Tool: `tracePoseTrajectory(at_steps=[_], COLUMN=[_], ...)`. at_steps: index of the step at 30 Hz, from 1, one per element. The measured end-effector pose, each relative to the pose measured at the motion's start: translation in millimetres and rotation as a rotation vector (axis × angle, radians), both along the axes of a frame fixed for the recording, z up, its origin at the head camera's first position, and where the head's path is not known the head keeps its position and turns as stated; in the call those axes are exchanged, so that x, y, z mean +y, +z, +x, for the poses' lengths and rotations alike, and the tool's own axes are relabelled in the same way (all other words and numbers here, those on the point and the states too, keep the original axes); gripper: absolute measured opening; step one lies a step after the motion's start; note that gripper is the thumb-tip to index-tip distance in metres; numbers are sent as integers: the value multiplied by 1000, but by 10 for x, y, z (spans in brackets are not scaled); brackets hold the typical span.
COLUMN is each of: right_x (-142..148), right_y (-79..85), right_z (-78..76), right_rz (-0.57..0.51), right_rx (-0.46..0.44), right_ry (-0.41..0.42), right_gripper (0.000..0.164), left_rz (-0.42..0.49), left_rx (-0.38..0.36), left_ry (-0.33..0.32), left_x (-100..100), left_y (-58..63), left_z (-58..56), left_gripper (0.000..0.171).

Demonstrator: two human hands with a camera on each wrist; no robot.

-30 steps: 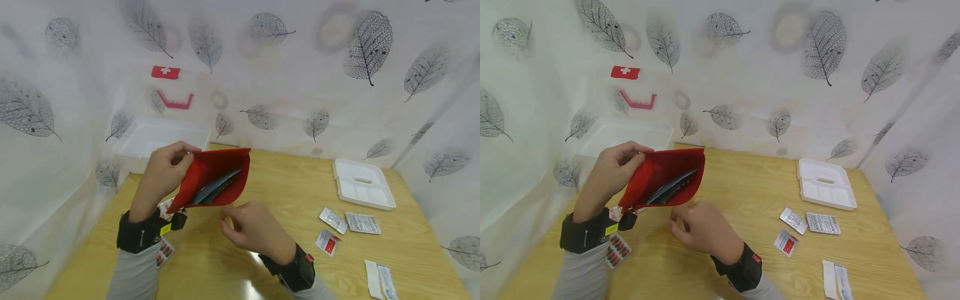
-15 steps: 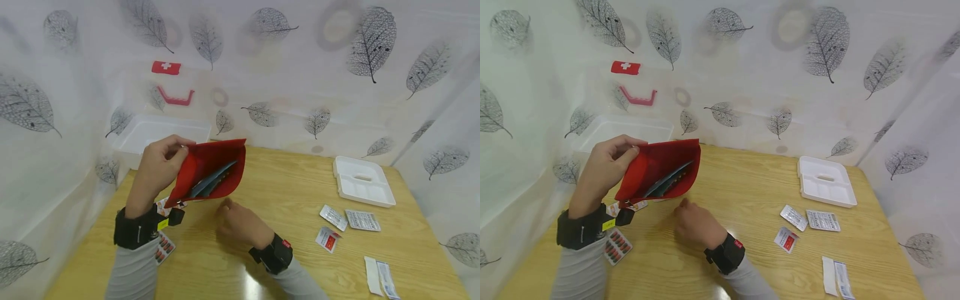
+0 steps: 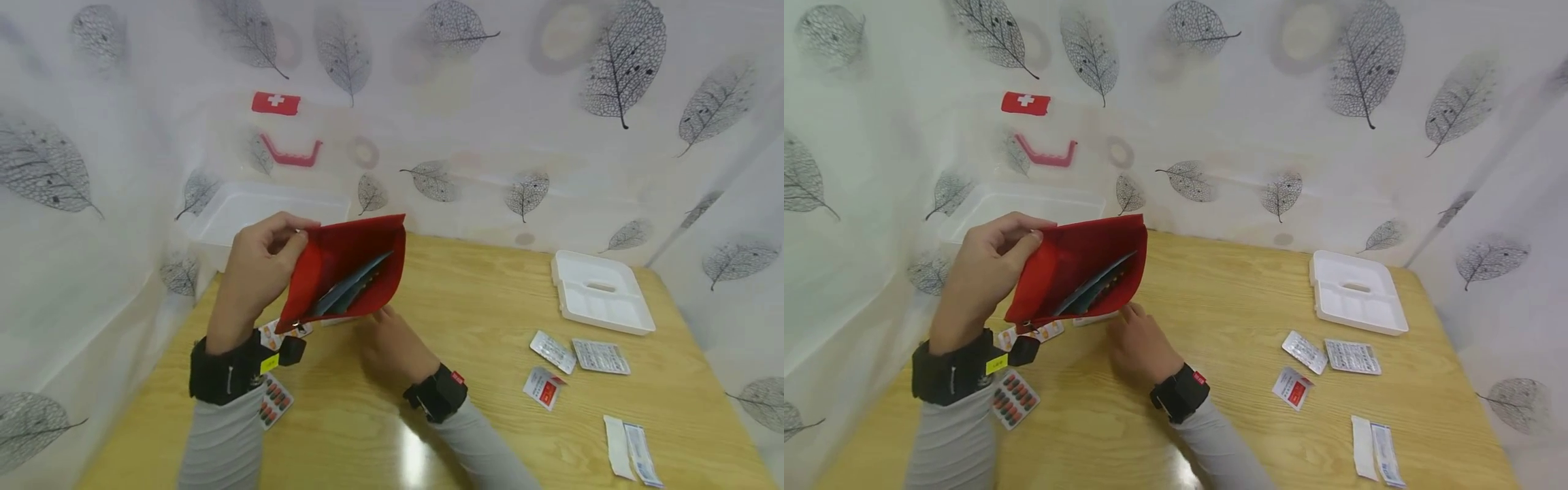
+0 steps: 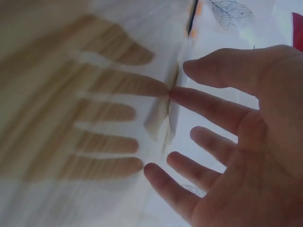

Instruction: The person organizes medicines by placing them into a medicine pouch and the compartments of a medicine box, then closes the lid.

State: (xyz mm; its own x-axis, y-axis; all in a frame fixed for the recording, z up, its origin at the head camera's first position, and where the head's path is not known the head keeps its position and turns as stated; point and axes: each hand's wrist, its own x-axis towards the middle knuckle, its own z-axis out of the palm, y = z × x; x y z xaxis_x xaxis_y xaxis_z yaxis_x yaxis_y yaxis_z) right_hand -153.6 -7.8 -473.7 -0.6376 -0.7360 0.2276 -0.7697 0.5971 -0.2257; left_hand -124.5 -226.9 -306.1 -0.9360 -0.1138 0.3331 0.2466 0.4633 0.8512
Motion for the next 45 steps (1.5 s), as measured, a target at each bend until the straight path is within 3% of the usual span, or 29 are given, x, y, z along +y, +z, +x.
tracePoseTrajectory(at_steps=[5,8,13,20,22,25,27,30,35,40,45], right_x=[-66,-74,-70,-25,7,86,171,355,762,1207,1569], right_y=[-8,37,98,129,195,341,460,623,848,976,1122], right_z=[-56,-60,-68,-130,-148,-169,-190,-242,-324,-402,-418], right_rz=[6,0,10,108,102,45,-18,-75,-142,-196,-230], right_rx=[42,-51,-174,-5,-70,-259,-371,-421,-405,-392,-351], right_ry=[-7,-27,-26,84,83,28,-11,-24,-50,-135,-267], right_gripper=[19,14,23,27,26,24,20,17,11,14,34], left_rz=[16,28,37,29,29,36,41,49,64,79,80], left_rx=[1,-3,-24,-18,-21,-37,-47,-50,-67,-101,-107], left_ry=[-27,-24,-28,-34,-29,-23,-21,-20,-10,-6,-29], left_x=[29,32,30,22,16,8,3,-7,-35,-46,-63], left_y=[17,27,35,17,12,6,1,-9,-36,-57,-42], left_z=[-51,-62,-65,-73,-72,-70,-70,-76,-74,-59,-59], left_gripper=[25,25,25,25,25,25,26,26,26,26,27])
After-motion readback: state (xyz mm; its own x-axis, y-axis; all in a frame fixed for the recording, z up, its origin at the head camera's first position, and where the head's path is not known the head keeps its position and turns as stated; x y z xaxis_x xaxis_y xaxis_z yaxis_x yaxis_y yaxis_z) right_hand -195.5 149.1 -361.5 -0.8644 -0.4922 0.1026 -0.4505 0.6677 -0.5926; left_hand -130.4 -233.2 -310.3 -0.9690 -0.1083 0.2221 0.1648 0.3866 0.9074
